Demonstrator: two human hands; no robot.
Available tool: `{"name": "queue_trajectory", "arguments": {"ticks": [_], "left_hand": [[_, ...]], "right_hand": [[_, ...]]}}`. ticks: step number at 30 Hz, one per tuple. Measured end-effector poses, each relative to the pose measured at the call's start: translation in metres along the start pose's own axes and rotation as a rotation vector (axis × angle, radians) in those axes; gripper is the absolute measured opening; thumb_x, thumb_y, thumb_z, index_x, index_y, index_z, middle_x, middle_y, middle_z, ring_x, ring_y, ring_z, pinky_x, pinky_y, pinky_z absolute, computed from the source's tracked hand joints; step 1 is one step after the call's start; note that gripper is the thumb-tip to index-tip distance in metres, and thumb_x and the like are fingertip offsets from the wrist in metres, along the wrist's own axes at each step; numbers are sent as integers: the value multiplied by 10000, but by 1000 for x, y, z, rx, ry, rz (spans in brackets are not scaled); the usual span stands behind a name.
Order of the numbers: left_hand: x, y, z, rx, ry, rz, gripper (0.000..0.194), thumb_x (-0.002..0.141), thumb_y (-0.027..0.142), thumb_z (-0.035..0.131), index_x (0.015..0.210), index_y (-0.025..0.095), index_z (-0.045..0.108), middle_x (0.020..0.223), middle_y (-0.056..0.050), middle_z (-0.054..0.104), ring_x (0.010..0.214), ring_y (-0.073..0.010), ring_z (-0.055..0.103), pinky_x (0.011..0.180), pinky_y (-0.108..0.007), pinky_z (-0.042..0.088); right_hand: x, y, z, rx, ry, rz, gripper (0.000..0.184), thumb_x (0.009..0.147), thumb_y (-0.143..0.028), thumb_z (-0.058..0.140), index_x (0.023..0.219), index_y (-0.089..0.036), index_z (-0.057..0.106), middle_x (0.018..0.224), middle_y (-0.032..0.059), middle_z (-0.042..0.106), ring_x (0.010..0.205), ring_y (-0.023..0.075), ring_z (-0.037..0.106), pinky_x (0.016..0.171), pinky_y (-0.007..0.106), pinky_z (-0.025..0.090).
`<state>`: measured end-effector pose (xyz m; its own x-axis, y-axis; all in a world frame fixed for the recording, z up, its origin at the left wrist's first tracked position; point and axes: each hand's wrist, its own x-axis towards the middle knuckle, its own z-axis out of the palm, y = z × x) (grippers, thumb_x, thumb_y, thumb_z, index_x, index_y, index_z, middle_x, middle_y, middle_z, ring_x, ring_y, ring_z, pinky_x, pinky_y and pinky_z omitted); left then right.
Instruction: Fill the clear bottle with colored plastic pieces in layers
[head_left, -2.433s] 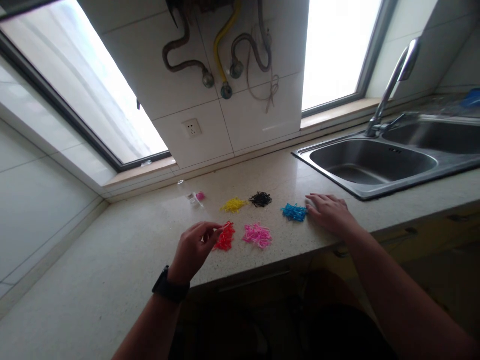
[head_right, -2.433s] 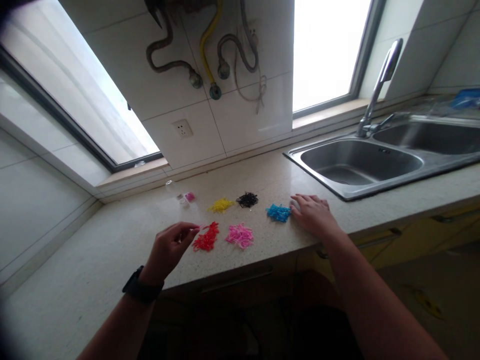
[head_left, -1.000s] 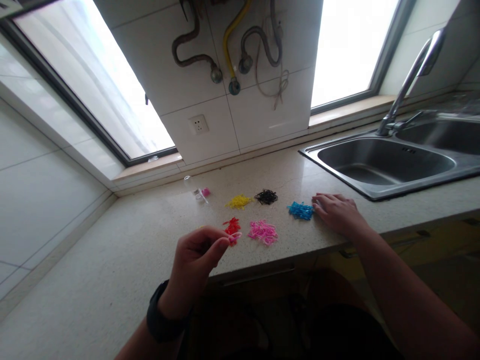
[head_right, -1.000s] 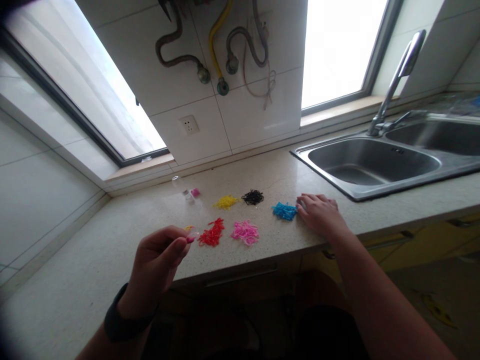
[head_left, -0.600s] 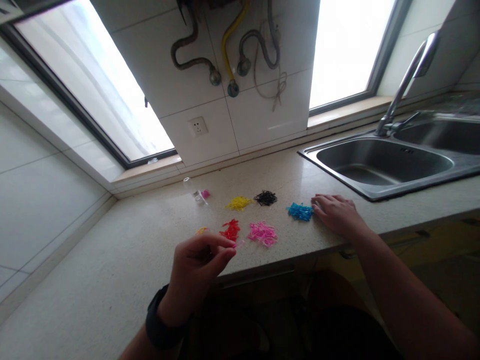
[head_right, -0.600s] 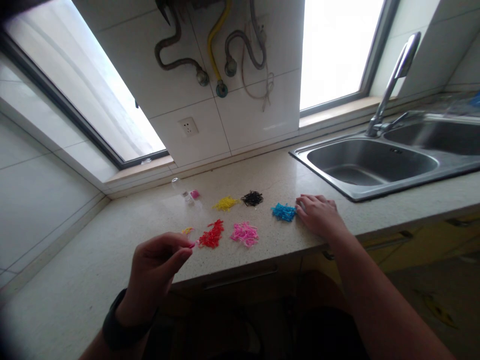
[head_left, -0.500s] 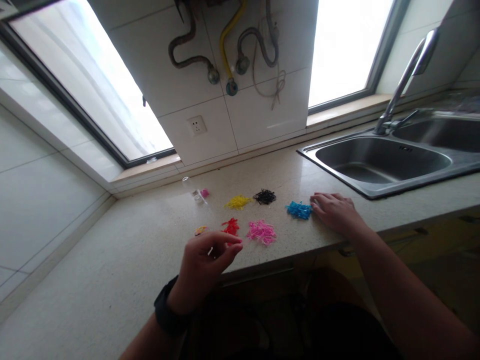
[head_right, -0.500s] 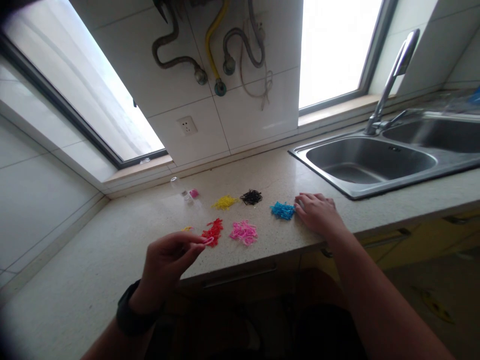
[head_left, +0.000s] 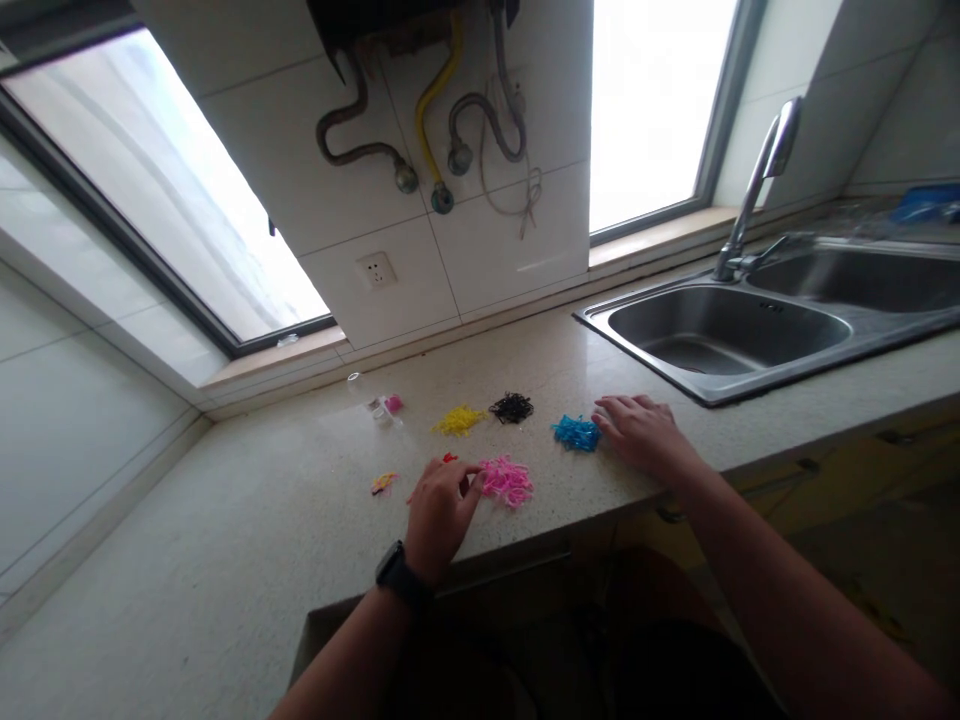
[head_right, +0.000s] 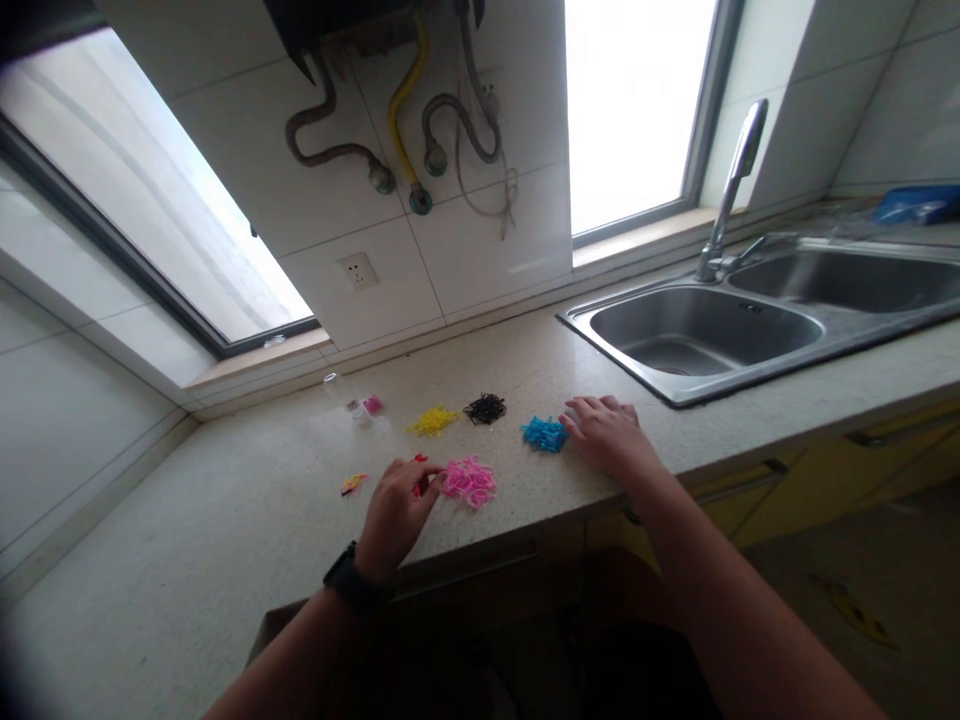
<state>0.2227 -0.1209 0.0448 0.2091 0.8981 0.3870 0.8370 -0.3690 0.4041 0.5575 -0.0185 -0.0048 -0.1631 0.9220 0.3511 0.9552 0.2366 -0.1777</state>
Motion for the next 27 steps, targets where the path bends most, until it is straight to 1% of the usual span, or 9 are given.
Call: {"name": "queue_trajectory", "arguments": {"ticks": [2,7,10,13,16,18,20,23,27], "left_hand": [[3,2,3,36,-21,37,263,958,347,523,1025,195,727,794,-62,685,773,-213,567,793,-367,415],[1,2,7,51,-157,161,294,958,324,517,1159,210,700,989,-86,725,904,-239,599,878,-404,412],[0,-11,-1,-11,-144,149,318,972,294,471,1190,205,685,1044,-89,725,937,-230,609,908,-397,416],[1,-42,-16,-77,-48,65,332,968,317,462,1172,196,694,1003,-90,723,909,-222,605,860,-359,444],[1,-86,-36,-100,108,-86,365,955,375,458,1117,171,713,953,-88,708,802,-195,589,765,-312,456],[-1,-117,-49,-102,181,-200,410,943,407,449,1123,143,705,800,-61,676,666,-169,544,642,-277,427],[-5,-144,-59,-95,227,-273,431,921,437,459,1113,141,706,691,-25,618,597,-153,495,573,-259,378],[-13,-175,-66,-144,262,-363,461,883,481,484,1090,137,711,630,4,549,573,-144,465,545,-251,342],[-20,-197,-60,-285,221,-445,532,831,547,512,1047,106,718,598,14,507,560,-142,456,547,-252,343]], "right_hand": [[0,0,0,8,-5,0,495,973,-516,312,1273,-233,586,1316,108,608,1166,332,502,911,508,344],[-1,0,-2,7,-12,0,508,976,-523,290,1248,-227,600,1308,126,609,1146,325,509,917,492,343],[-3,0,-4,0,-4,-10,503,982,-516,281,1232,-220,603,1292,125,618,1143,317,515,910,475,349],[-4,0,-5,-3,-13,-8,500,984,-512,280,1236,-219,597,1280,120,623,1143,317,522,898,467,359],[-3,1,-4,-3,-13,-1,495,982,-515,285,1233,-223,596,1273,114,627,1150,317,524,892,459,369],[-3,2,-2,-5,-5,5,490,978,-516,298,1226,-221,600,1257,115,632,1151,316,526,899,454,372],[-2,4,0,-6,4,9,486,971,-516,314,1226,-219,601,1247,117,631,1144,313,531,909,450,377],[-2,6,3,-2,29,9,492,962,-522,331,1221,-211,610,1268,123,608,1128,314,543,914,448,394],[-2,6,3,10,128,26,465,947,-505,383,1221,-215,620,1301,129,574,1124,334,548,894,479,414]]}}
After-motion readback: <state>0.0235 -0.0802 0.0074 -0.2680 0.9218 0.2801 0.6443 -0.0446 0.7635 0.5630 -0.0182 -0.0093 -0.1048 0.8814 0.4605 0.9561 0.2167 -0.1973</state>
